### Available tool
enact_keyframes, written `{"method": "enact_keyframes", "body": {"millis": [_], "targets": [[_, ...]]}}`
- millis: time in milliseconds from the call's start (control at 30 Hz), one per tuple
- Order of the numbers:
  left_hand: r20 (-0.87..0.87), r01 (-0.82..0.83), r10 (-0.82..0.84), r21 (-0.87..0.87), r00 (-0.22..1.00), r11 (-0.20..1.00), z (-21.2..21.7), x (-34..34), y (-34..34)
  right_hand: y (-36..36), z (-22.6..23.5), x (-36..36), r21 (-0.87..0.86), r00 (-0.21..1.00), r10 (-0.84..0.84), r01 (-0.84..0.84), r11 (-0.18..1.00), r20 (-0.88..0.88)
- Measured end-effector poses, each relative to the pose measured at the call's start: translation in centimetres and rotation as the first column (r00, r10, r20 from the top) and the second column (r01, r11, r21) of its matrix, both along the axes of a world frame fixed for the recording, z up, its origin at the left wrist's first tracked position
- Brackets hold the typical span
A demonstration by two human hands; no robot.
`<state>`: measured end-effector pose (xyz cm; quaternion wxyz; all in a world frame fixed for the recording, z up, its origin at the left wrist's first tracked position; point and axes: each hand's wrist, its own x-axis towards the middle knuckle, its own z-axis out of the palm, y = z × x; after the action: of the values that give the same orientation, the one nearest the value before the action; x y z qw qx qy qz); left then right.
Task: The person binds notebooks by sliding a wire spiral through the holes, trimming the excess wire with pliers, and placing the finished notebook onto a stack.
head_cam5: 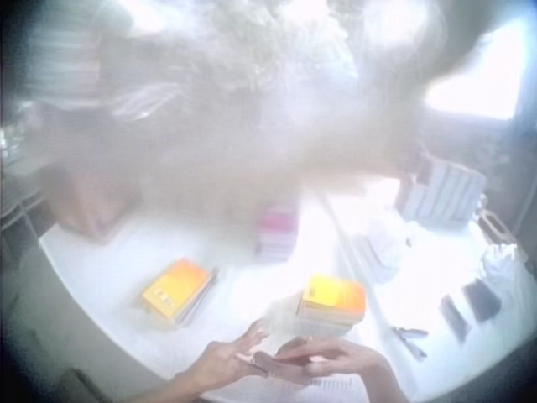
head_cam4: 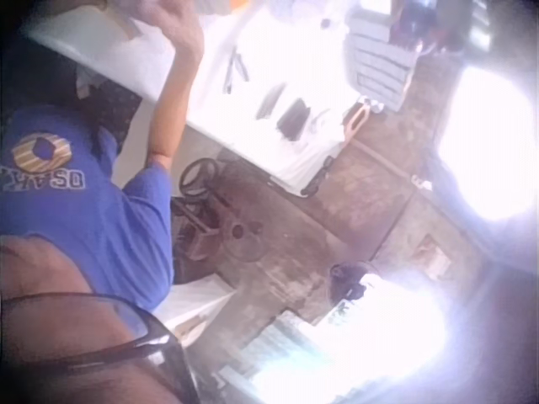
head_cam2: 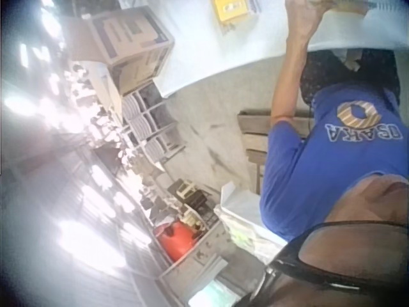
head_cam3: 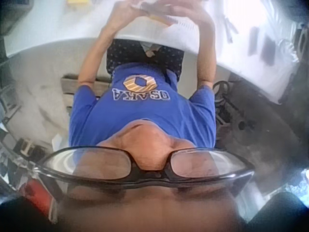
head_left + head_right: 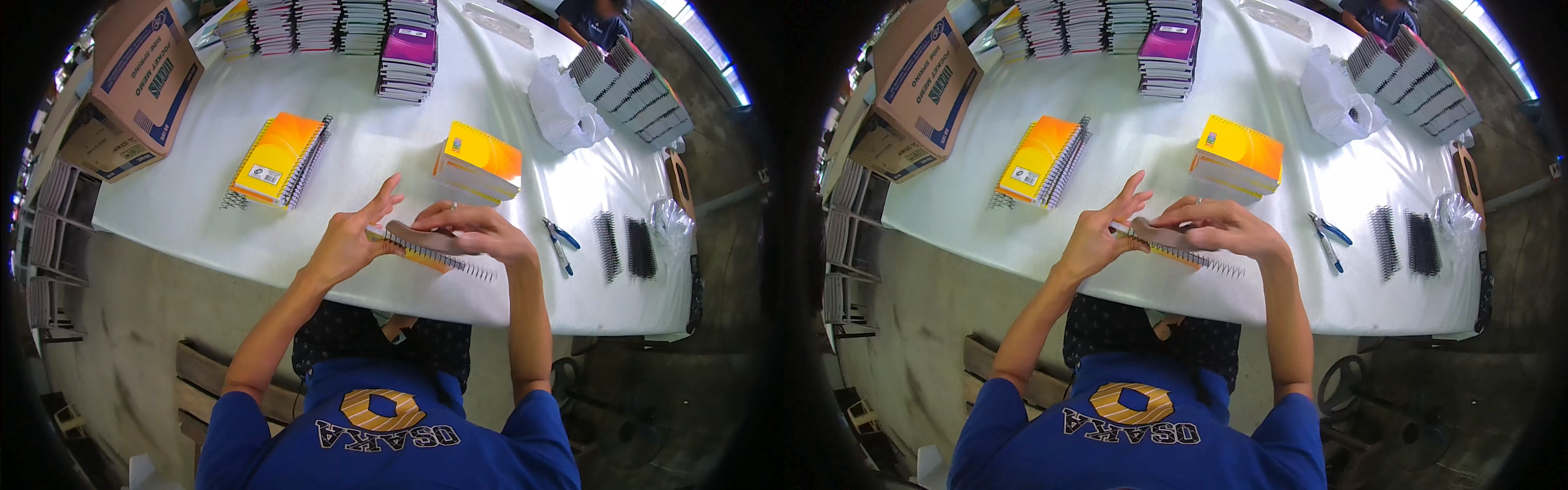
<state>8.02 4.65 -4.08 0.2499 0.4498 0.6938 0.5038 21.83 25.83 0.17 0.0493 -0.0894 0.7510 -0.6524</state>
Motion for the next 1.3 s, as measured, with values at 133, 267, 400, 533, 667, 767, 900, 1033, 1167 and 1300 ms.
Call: {"method": "enact_keyframes", "body": {"millis": [133,267,400,533,667,767,900,1033,1167,1300], "targets": [[0.076,0.006,-0.014,0.107,0.997,0.994,-0.1,0.0,0.4,0.8,-1.0,-0.2,-0.074,0.998,-0.045,0.043,0.996,-0.035],[0.092,0.031,-0.049,0.190,0.995,0.981,-1.2,-0.2,0.2,-1.1,0.5,-1.1,0.305,0.982,-0.135,0.089,0.948,0.133],[0.239,0.022,-0.081,0.238,0.968,0.971,-1.6,-0.9,-0.9,-0.6,-0.5,-0.1,0.282,0.963,-0.266,0.246,0.927,0.035],[0.288,0.158,-0.167,0.055,0.943,0.986,-0.6,-1.6,-1.1,1.9,-3.0,2.3,0.408,0.864,-0.504,0.463,0.787,-0.008],[0.133,-0.024,-0.005,0.214,0.991,0.976,3.6,-2.3,-1.4,2.0,-4.6,5.6,0.715,0.824,-0.445,0.543,0.441,-0.352],[-0.189,-0.032,0.069,0.191,0.979,0.981,4.8,-1.3,-1.3,2.9,-4.1,8.4,0.688,0.620,-0.613,0.707,0.166,-0.489],[-0.545,0.048,0.020,0.110,0.838,0.993,0.5,0.7,0.4,6.1,-6.2,14.4,0.823,0.487,-0.684,0.471,-0.318,-0.543],[-0.621,-0.077,0.106,0.074,0.776,0.994,-1.8,2.8,1.8,5.9,-7.5,15.4,0.795,0.481,-0.658,0.512,-0.327,-0.580],[-0.735,-0.182,0.170,0.064,0.657,0.981,-2.2,3.3,2.1,0.1,-5.2,12.0,0.656,0.464,-0.737,0.754,0.037,-0.492],[-0.762,-0.197,0.164,0.049,0.627,0.979,-2.2,3.5,2.1,-8.1,-3.2,7.4,0.607,0.671,-0.483,0.732,0.310,-0.563]]}}
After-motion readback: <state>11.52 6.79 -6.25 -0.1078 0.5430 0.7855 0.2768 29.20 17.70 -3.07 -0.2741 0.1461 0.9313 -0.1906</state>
